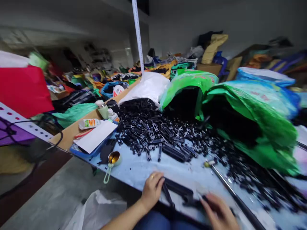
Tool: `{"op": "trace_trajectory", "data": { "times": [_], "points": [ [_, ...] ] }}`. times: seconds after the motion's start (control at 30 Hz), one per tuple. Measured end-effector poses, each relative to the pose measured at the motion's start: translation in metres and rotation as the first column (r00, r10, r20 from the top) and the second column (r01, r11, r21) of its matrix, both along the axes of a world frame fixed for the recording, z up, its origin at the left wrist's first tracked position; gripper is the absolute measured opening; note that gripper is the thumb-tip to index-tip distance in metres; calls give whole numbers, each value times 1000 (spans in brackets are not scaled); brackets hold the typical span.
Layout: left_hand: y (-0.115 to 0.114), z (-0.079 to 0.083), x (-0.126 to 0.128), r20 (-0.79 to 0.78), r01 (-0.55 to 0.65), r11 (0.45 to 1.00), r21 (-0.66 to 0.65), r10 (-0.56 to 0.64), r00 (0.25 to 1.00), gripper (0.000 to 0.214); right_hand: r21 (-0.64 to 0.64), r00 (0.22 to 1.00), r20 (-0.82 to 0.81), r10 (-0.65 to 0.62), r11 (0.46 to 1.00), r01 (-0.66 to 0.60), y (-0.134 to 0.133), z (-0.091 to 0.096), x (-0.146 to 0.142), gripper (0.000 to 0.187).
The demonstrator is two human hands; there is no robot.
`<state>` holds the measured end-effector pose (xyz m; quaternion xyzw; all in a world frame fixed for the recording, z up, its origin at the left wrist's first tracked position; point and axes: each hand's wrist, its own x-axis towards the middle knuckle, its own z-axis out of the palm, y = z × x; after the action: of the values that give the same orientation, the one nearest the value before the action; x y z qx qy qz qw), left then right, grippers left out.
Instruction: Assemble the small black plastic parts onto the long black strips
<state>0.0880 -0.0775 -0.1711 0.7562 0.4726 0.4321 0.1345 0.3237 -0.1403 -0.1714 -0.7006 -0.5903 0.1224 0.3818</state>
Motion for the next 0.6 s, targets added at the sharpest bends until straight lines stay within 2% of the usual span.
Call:
{"op": "trace_trajectory", "data": {
  "times": [0.1, 0.17, 0.23, 0.37, 0.47, 0.6],
  "points": [
    [2, 3, 1, 30, 48, 999, 0, -48, 998, 23, -8, 980, -182, 86, 996, -89, 4, 33, -9, 47],
    [3, 1, 1, 29, 63, 998, 11, -63, 998, 24, -74, 963, -226, 147, 983, -168, 14, 52, -12, 45],
    [3, -1, 0, 32, 72, 997, 20, -72, 997, 24, -182, 953, -234, 194, 954, -239, 23, 65, -15, 35],
    [4, -3, -1, 35, 85, 996, 38, -87, 996, 23, -403, 968, -149, 200, 882, -244, 33, 79, -18, 13],
    [5, -2, -2, 21, 95, 994, 47, -96, 995, 23, -474, 971, -46, 235, 850, -228, 36, 86, -18, 10],
    [7, 0, -4, 29, 128, 992, 18, -129, 991, 21, -549, 937, 100, 334, 804, -228, 39, 97, -18, 7]
  ]
}}
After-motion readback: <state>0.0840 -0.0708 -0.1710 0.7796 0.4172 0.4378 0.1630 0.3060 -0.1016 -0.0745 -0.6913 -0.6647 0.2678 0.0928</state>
